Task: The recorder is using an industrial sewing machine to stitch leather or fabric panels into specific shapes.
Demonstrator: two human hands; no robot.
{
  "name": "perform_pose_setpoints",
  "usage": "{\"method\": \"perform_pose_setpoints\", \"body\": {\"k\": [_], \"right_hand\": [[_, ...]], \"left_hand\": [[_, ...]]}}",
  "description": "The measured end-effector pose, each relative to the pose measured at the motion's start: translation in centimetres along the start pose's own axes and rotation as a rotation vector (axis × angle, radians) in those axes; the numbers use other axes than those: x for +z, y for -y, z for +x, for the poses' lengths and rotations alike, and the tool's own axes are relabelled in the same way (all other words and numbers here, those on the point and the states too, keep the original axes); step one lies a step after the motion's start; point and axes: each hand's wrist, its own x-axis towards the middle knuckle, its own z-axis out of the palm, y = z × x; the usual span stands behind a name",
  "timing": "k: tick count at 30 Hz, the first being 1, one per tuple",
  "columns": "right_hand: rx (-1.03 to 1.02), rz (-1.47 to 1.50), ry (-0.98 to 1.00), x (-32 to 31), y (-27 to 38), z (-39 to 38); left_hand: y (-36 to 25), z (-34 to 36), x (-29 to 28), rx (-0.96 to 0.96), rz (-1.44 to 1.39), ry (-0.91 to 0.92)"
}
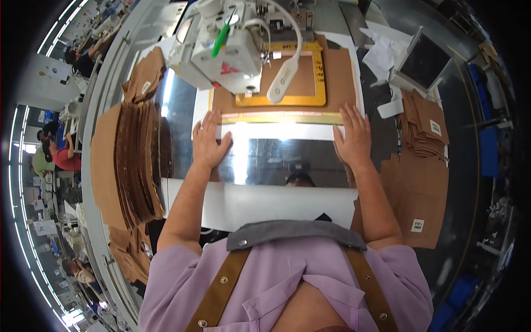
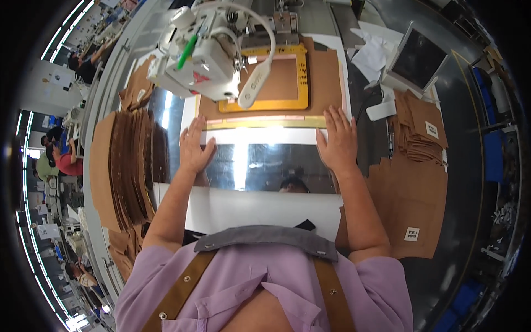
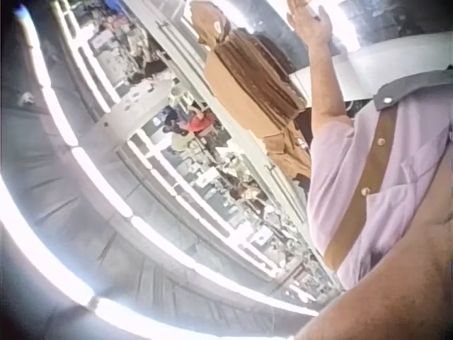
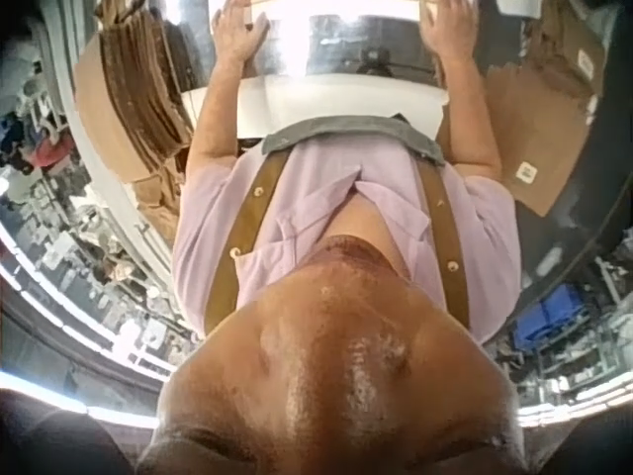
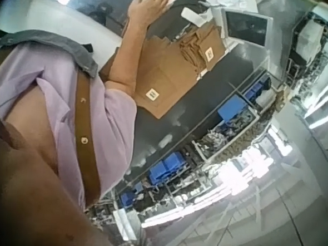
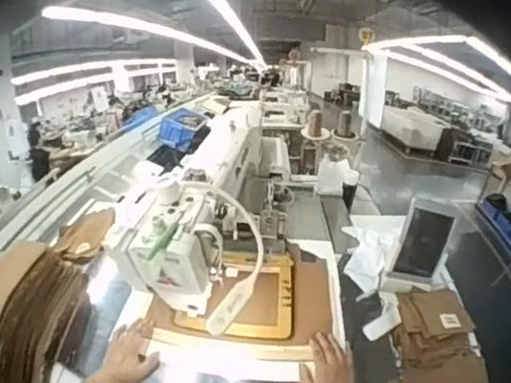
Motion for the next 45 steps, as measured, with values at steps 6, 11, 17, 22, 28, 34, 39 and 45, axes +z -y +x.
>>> {"method": "perform_pose_setpoints", "body": {"k": [6,11,17,22,28,34,39,45], "right_hand": [[0.034,-0.024,-0.049,0.9,-0.2,0.3],[0.027,-0.076,-0.045,0.9,-0.3,-0.2],[0.019,-0.075,-0.059,1.0,-0.2,-0.3],[0.022,-0.084,-0.068,1.2,-0.4,-0.2],[0.063,-0.079,-0.074,1.3,-0.4,-0.2],[0.093,-0.091,-0.117,0.8,0.1,-0.3],[0.118,-0.103,-0.192,0.0,-0.5,-0.6],[0.138,0.028,-0.331,-3.3,-2.8,-1.2]], "left_hand": [[0.5,-0.2,0.8,-0.032,0.116,0.028],[0.5,-0.7,1.0,-0.066,0.076,0.037],[0.7,-0.9,1.1,-0.063,0.074,0.025],[0.5,-0.6,0.9,-0.072,0.094,0.036],[0.6,-0.2,1.0,-0.045,0.076,-0.001],[0.9,-0.6,1.3,-0.035,0.058,-0.017],[1.1,-0.1,1.4,-0.006,-0.016,-0.019],[1.0,-0.3,1.2,0.015,-0.034,-0.016]]}}
